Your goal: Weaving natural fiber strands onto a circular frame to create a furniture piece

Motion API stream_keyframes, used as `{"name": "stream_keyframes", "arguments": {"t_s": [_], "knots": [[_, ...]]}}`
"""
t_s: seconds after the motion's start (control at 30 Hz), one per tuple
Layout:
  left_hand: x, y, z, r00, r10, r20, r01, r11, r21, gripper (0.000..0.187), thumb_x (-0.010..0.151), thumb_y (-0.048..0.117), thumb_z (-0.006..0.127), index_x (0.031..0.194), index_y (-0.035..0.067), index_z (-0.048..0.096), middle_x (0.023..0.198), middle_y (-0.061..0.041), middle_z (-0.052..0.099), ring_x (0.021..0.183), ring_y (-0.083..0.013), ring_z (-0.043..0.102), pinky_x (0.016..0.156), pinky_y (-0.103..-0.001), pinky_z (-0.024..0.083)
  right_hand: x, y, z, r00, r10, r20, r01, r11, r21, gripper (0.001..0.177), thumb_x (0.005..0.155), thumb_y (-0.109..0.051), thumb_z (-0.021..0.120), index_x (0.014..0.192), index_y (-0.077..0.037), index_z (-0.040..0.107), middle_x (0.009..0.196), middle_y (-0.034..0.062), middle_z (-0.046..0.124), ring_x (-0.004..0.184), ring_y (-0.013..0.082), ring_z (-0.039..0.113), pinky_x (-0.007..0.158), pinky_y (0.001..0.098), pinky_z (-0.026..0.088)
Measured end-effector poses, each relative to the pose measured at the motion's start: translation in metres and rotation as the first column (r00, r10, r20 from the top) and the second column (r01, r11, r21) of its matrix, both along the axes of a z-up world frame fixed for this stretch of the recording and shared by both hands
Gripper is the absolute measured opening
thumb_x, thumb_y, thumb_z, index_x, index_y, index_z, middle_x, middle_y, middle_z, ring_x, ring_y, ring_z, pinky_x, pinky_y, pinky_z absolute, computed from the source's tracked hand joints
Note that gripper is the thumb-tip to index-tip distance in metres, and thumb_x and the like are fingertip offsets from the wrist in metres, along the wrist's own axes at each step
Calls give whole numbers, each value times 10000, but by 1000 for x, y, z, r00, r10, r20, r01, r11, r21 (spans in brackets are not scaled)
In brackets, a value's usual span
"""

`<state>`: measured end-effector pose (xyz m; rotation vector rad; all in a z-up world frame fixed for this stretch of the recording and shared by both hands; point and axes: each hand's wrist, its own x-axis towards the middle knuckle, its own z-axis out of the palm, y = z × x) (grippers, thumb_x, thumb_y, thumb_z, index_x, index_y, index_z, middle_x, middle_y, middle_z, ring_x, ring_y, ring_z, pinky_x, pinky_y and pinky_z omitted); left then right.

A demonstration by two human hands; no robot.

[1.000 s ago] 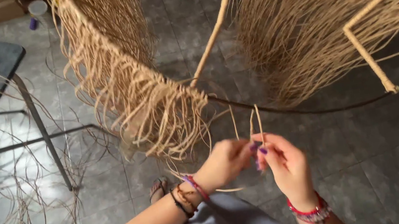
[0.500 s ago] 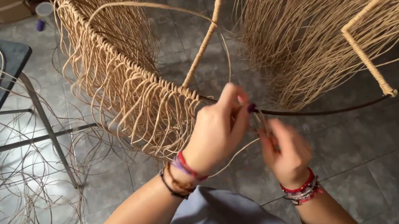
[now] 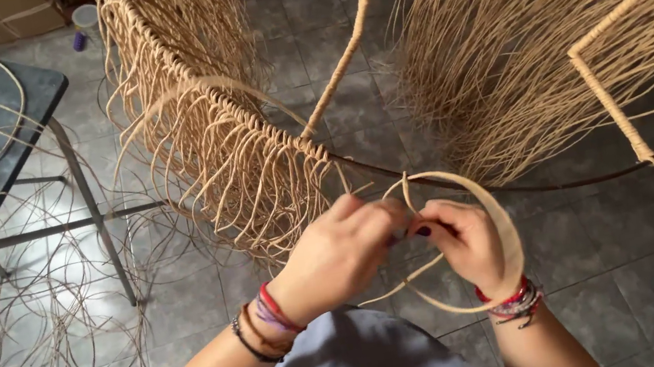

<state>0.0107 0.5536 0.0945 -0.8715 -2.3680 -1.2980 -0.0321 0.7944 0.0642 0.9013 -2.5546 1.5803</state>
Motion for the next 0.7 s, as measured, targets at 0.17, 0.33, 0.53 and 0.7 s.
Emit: {"name": "stream_keyframes", "arguments": {"t_s": [0.17, 0.33, 0.53, 0.7], "knots": [[-2, -65, -13, 792, 294, -536, -463, 861, -212, 49, 898, 213, 725, 849, 219, 718, 731, 16, 603, 758, -259, 556, 669, -400, 479, -11, 8, -15, 998, -4, 58, 8, 997, -73, 183, 919, -151, 668, 789, -118, 793, 656, 36, 742, 618, 119, 665, 566, 300, 543], [5, -87, 11, 572, 663, -482, -804, 570, -170, 193, 916, 266, 779, 764, 253, 662, 580, 47, 522, 709, -203, 546, 638, -329, 464, -12, -9, -5, 997, 28, 75, -17, 989, -149, 142, 897, -111, 719, 778, -85, 791, 585, 61, 698, 582, 84, 586, 523, 273, 509], [-22, -5, 34, 865, 285, -413, -380, 910, -167, 214, 1010, 75, 518, 1165, 76, 665, 1142, -138, 681, 894, -348, 595, 724, -438, 493, -19, -3, -26, 997, 3, 74, 5, 994, -108, 114, 885, -66, 701, 820, -51, 793, 699, 87, 767, 712, 156, 727, 628, 342, 586], [-26, -39, 16, 867, 246, -433, -326, 938, -120, 306, 1076, 169, 413, 1171, 125, 700, 1055, -58, 663, 924, -294, 594, 789, -395, 489, -23, -6, -24, 998, 4, 56, 3, 992, -126, 116, 882, -60, 699, 805, -36, 782, 672, 109, 742, 692, 181, 717, 622, 372, 596]]}}
